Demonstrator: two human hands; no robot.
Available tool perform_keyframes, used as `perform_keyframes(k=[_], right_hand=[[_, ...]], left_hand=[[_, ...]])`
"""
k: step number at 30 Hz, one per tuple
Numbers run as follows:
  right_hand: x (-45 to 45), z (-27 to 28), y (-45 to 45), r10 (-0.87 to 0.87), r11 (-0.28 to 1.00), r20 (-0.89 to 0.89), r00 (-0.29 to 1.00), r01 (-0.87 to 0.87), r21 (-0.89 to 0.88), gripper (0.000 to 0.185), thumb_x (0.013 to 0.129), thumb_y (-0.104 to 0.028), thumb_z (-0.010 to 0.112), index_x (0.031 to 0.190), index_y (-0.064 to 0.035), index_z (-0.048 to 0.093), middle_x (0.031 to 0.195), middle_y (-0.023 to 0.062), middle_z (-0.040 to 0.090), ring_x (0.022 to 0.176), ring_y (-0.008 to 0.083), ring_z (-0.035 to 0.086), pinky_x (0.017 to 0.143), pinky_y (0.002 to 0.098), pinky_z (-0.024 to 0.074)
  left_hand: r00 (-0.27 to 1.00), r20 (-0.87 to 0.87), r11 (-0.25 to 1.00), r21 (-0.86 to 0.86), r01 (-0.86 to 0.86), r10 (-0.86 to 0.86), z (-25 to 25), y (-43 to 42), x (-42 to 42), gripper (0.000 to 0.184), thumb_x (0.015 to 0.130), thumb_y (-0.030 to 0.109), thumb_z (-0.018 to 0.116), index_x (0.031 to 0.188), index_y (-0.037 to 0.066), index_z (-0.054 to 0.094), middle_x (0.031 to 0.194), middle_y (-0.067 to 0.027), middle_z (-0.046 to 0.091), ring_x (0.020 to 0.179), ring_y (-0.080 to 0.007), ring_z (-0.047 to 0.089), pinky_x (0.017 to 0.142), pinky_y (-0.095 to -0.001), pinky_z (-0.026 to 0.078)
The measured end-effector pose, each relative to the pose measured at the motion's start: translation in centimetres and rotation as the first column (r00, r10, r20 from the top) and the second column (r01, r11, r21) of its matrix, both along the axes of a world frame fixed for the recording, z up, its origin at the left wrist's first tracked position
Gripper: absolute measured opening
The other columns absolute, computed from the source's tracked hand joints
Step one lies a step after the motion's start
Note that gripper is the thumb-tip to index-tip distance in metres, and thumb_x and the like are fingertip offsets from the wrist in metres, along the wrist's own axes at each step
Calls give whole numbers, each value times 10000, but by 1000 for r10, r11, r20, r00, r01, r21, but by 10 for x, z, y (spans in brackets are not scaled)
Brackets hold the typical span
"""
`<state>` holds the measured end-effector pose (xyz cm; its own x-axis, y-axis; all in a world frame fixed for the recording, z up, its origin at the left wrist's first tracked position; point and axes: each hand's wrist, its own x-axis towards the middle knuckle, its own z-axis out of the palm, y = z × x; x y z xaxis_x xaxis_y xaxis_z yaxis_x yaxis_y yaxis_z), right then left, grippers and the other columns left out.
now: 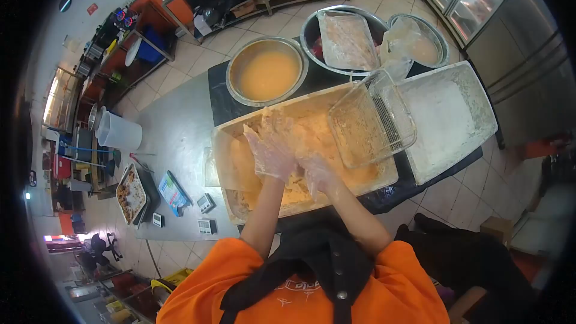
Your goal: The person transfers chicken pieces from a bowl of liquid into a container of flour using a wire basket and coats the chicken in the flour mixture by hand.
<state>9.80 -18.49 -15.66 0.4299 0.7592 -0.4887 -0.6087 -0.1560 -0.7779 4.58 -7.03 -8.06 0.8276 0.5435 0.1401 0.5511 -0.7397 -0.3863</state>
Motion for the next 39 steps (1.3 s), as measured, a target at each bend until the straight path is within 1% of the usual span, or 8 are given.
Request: perform_keyframes(k=[6,11,18,20,27,30,32,39], right_hand=[[24,77,-40,293,896,511,809,-46,-442,297,892,-313,548,1026,-62,634,888,160,637,869,235,610,758,369,458],[56,202,-47,331,816,760,559,234,-528,269,855,-231,565,1058,-69,637,856,192,635,821,312,612,735,408,455],[165,202,-92,86,836,994,-73,548,-32,540,833,-313,657,1268,-17,534,846,204,667,767,334,644,738,415,491],[170,217,-91,696,523,700,160,554,-648,647,797,-318,690,1323,-2,486,882,217,669,836,315,662,778,392,499],[181,151,-112,283,928,952,111,219,-302,632,814,-151,585,1403,-28,390,941,258,648,887,379,641,775,426,476],[133,197,-92,563,750,825,42,394,-532,724,745,8,531,1441,-98,362,786,170,600,746,304,585,709,386,453],[108,207,-83,521,799,854,-4,353,-486,730,741,22,528,1440,-118,374,764,152,576,704,297,558,685,384,446],[63,181,-65,345,926,905,249,69,-372,595,796,-79,529,1386,-73,448,714,165,543,649,339,552,601,402,432]], left_hand=[[957,289,925,-369,96,16,-31,32,-17,568,950,504,440,1425,195,408,1479,-121,359,1358,-273,315,1135,-414,199],[655,93,49,-995,85,750,-16,49,-25,436,965,323,464,1282,31,530,1286,-205,547,1156,-308,538,987,-357,399],[712,38,251,-948,-197,701,34,26,-48,633,841,447,572,1305,23,501,1323,-236,509,1221,-377,489,1003,-410,389],[696,-83,175,-941,-291,713,14,23,-52,685,820,449,584,1325,0,466,1337,-236,498,1233,-378,483,1013,-406,385],[687,-189,-15,-968,-251,702,23,15,-54,778,824,465,586,1343,-77,380,1331,-281,482,1239,-366,483,1014,-383,388],[939,-232,419,-849,-322,253,-16,18,-61,770,822,482,594,1319,-77,408,1314,-279,499,1220,-349,504,995,-384,402],[759,-151,89,-960,-265,633,-77,20,-78,678,867,458,561,1301,-49,445,1282,-254,537,1189,-334,528,974,-409,412],[806,-75,-113,-994,-10,588,-105,24,-80,553,975,441,396,1258,-21,508,1159,-235,617,1154,-348,547,943,-407,415]])
